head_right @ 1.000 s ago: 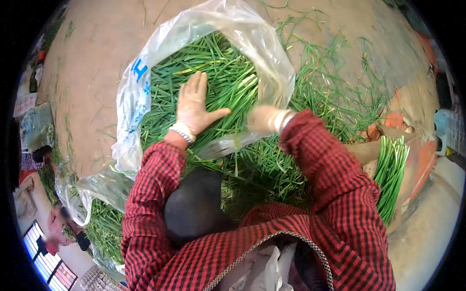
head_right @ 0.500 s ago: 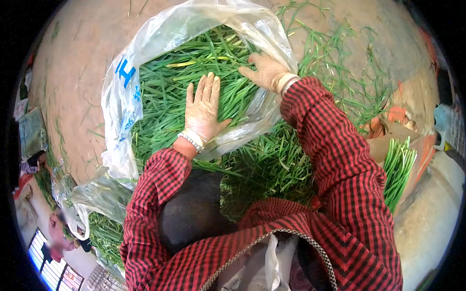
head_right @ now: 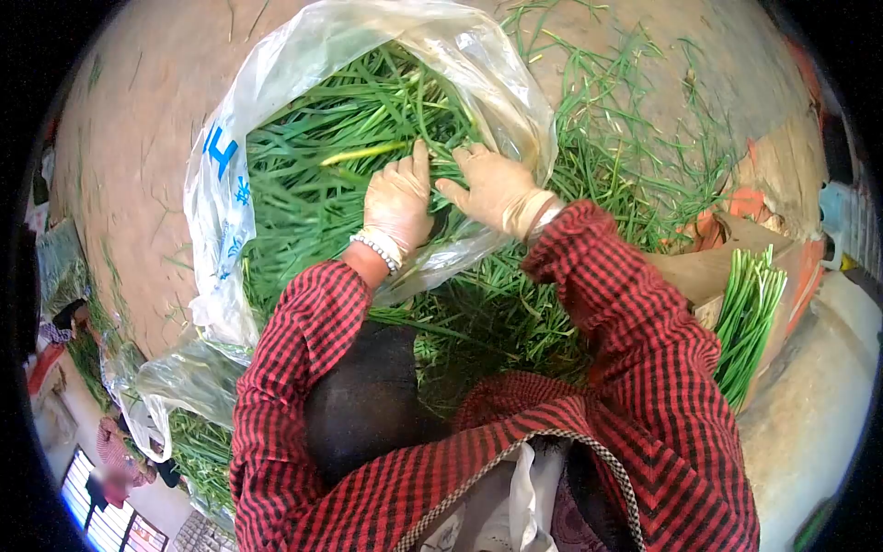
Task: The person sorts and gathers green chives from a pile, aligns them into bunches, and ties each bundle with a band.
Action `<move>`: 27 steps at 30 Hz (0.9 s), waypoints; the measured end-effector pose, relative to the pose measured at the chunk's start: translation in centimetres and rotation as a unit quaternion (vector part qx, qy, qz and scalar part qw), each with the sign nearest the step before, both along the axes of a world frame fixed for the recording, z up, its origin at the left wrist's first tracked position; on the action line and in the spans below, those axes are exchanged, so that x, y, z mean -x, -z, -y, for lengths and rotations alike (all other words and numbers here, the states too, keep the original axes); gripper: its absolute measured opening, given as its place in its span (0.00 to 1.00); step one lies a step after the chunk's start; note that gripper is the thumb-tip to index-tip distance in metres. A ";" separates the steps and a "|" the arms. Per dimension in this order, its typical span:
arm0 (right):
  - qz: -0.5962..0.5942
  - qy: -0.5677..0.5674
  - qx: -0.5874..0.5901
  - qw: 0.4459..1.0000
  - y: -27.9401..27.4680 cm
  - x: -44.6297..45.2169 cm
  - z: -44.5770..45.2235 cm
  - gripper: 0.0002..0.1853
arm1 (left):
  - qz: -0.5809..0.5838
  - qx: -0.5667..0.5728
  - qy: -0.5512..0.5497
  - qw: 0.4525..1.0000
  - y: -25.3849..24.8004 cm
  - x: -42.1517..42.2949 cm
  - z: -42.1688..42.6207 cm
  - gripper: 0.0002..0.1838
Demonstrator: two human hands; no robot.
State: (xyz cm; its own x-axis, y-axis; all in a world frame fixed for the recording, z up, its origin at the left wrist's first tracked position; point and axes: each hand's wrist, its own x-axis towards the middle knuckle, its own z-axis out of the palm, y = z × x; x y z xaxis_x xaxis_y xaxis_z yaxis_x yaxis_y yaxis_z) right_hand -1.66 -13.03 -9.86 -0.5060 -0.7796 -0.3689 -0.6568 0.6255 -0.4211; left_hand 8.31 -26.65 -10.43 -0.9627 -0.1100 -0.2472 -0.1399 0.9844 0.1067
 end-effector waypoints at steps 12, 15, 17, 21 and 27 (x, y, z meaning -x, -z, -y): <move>0.277 0.217 0.038 0.935 1.2 6.9 3.1 0.29 | 0.060 -0.151 -0.146 0.976 0.3 0.9 2.1 0.28; 0.514 0.346 0.237 0.748 2.8 9.1 1.7 0.30 | 0.054 -0.316 -0.216 0.922 0.0 -0.5 4.9 0.36; 0.530 0.373 0.271 0.712 1.1 9.4 1.6 0.30 | -0.045 -0.573 -0.273 0.771 1.1 -2.6 6.4 0.32; 0.491 0.361 0.296 0.735 -1.2 7.4 1.4 0.30 | -0.064 -0.677 -0.364 0.636 -1.2 -4.8 7.8 0.19; 0.464 0.432 0.403 0.660 0.8 1.5 1.5 0.34 | -0.088 -0.680 -0.340 0.644 -1.7 -5.0 6.9 0.23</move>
State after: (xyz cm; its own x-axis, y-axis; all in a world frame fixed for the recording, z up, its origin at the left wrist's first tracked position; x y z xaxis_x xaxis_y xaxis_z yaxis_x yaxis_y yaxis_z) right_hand -3.13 -14.50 -10.66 -0.7372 -0.4803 -0.4752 0.5742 -0.0746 -0.8153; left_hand 13.35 -33.52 -8.71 -0.8329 -0.3180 -0.4529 -0.3560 -0.3187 0.8785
